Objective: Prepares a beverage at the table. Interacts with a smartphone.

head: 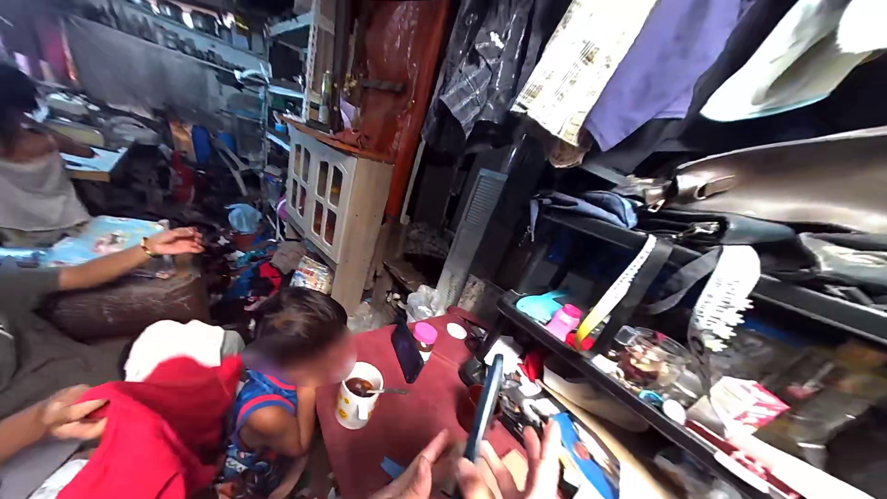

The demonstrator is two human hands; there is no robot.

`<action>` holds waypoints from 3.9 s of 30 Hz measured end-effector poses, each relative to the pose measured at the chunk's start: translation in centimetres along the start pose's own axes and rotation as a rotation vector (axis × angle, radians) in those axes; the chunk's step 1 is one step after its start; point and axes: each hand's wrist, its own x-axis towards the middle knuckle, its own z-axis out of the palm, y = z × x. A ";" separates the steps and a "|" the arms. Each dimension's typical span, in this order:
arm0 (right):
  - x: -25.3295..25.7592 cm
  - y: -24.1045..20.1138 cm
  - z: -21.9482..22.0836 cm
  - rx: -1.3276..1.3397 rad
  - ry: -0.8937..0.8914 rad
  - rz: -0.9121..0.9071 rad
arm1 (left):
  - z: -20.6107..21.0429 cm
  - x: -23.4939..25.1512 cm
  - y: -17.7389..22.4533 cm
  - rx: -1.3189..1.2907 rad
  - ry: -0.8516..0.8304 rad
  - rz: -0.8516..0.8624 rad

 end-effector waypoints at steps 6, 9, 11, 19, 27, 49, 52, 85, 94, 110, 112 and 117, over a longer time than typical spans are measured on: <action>-1.4 4.3 4.2 -0.088 -0.056 -0.104 | -2.1 -1.2 1.3 -0.082 0.116 -0.074; -1.9 5.8 3.2 -0.170 -0.081 -0.175 | -1.9 -0.8 1.1 -0.032 0.128 -0.086; -2.2 5.5 2.1 -0.148 -0.124 -0.155 | -0.8 -0.6 1.2 -0.032 0.203 -0.063; -0.8 6.1 -5.0 0.505 -0.382 0.034 | 0.7 -0.2 0.4 -0.161 0.044 -0.007; -1.3 5.4 -6.0 0.571 -0.519 0.005 | 1.8 0.8 0.3 0.021 0.048 0.049; -1.7 6.2 -4.7 0.524 -0.393 -0.101 | 0.7 0.8 0.3 -0.082 -0.063 0.076; -1.7 5.6 -4.7 0.509 -0.395 -0.078 | 0.8 0.5 0.7 -0.067 -0.032 0.062; -1.4 6.3 -6.2 0.583 -0.422 -0.004 | 1.1 1.5 -0.2 0.000 -0.078 0.088; -1.6 6.4 -6.2 0.537 -0.396 -0.045 | 1.5 1.3 -0.5 -0.036 -0.100 0.110; -1.4 6.7 -6.6 0.664 -0.443 -0.033 | 1.1 1.4 -0.6 -0.064 -0.156 0.142; -1.4 6.8 -6.4 0.654 -0.425 -0.044 | 1.1 1.4 -0.6 -0.056 -0.155 0.149; -1.5 6.4 -6.6 0.628 -0.417 -0.018 | 1.3 1.3 -0.4 -0.038 -0.135 0.140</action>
